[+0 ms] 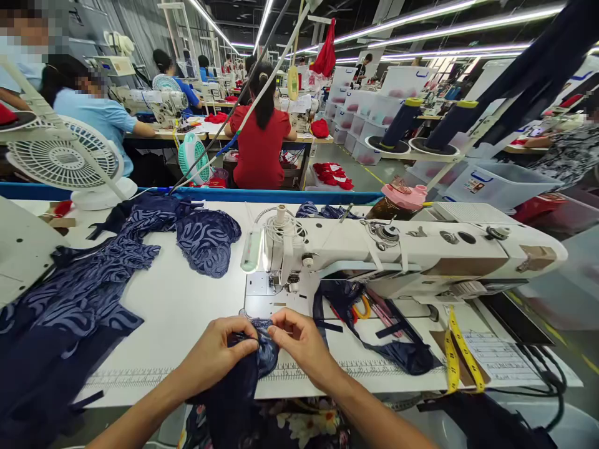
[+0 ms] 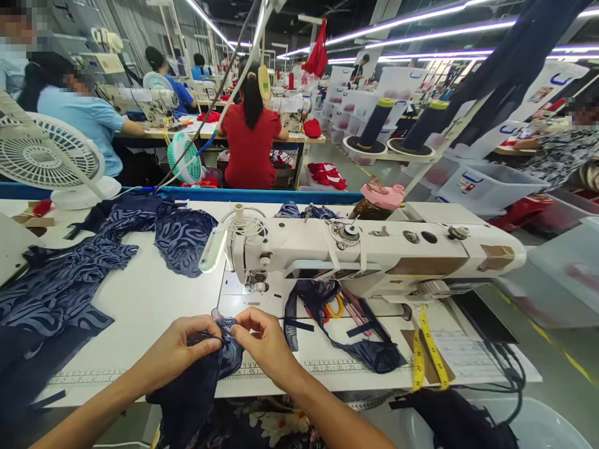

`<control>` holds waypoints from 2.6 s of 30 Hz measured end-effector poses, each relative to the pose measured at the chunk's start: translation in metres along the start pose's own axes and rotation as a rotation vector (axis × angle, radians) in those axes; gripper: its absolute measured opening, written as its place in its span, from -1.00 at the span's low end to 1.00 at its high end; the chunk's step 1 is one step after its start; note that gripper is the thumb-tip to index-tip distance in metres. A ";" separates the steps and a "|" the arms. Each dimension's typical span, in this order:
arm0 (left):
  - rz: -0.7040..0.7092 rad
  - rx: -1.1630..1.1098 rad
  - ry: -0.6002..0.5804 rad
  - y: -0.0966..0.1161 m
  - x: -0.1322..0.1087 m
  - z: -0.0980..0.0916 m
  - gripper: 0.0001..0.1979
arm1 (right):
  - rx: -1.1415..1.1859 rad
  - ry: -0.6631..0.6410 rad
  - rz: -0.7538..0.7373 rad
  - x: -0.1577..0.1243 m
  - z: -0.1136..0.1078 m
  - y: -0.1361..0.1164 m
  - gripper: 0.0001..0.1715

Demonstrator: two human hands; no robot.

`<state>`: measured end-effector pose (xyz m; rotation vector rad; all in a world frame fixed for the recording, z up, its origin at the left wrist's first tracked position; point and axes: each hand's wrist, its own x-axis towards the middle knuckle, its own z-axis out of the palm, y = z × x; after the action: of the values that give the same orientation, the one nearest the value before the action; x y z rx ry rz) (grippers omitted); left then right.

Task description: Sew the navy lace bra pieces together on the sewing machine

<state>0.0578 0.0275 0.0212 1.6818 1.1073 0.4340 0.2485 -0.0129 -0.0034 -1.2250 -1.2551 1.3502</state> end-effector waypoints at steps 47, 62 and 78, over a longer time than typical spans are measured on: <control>0.015 0.301 0.194 -0.017 0.082 -0.006 -0.87 | -0.616 0.111 0.006 0.061 -0.001 0.025 -0.77; -0.017 0.289 0.249 -0.039 0.100 0.009 -0.89 | -1.265 0.154 -0.621 0.041 -0.037 0.044 -0.75; 0.007 0.216 0.230 -0.043 0.098 0.008 -0.89 | -1.293 0.154 -0.659 0.043 -0.034 0.040 -0.63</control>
<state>0.0938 0.1063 -0.0417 1.8574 1.3562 0.5384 0.2784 0.0297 -0.0471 -1.4198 -2.2367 -0.1703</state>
